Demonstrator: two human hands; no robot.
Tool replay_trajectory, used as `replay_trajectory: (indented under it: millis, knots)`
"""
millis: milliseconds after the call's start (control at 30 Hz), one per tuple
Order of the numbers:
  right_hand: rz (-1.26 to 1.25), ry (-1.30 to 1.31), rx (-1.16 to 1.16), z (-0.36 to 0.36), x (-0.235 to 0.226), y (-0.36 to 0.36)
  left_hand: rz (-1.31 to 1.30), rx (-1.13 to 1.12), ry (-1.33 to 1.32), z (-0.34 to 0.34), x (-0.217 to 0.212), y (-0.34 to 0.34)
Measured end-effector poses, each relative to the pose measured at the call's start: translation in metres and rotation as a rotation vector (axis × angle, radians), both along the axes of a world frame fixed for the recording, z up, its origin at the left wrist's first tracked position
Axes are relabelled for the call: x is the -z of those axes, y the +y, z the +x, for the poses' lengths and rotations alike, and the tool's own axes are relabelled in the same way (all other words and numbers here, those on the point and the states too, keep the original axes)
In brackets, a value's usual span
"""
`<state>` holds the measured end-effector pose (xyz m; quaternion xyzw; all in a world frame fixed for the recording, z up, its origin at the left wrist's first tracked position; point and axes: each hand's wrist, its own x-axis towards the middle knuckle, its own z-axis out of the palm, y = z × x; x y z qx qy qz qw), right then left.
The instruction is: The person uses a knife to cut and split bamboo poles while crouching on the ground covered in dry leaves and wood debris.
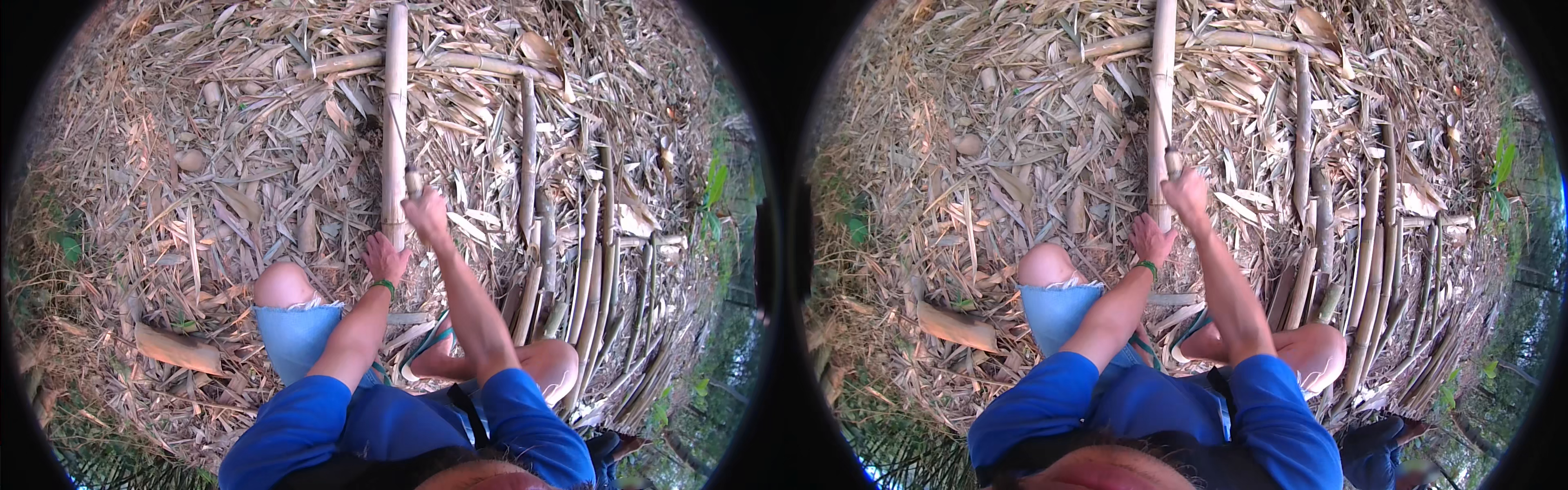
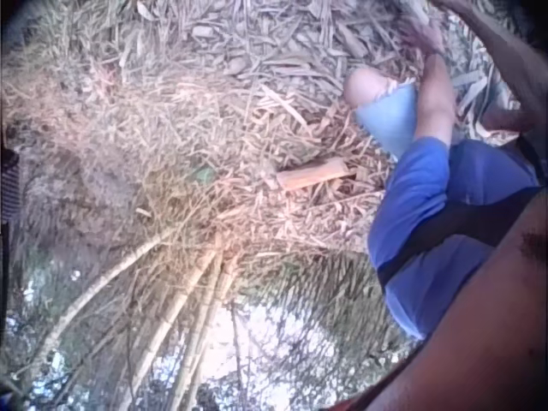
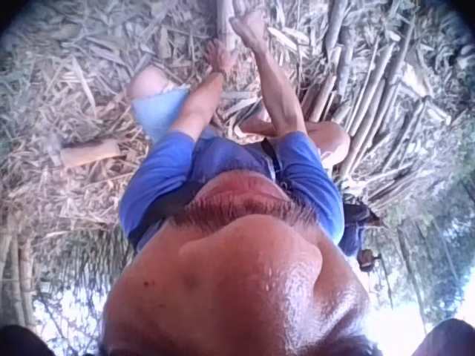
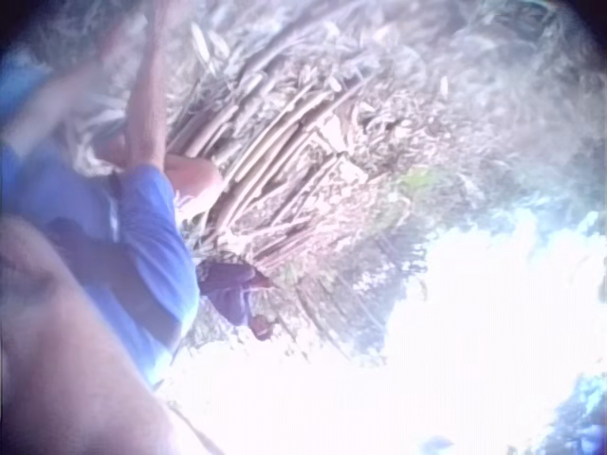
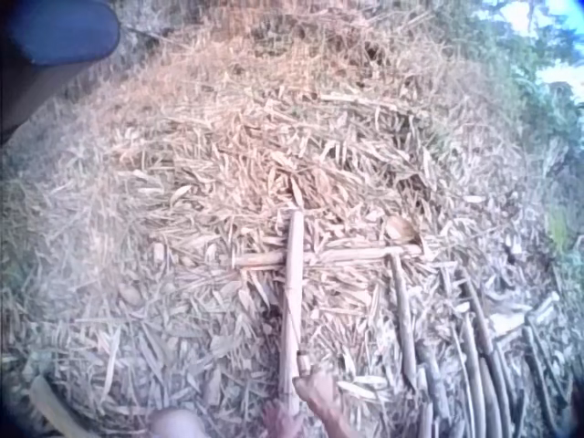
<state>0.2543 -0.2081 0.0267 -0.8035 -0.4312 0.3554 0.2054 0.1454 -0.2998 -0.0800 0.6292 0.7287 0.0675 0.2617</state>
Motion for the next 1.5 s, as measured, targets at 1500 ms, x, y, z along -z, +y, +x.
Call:
replay_trajectory:
  millis: [1500]
  knots:
    - [1.377,0.034,-0.007,0.034,-0.302,0.119,0.013,-0.079,-0.082,0.004,0.006,-0.003]
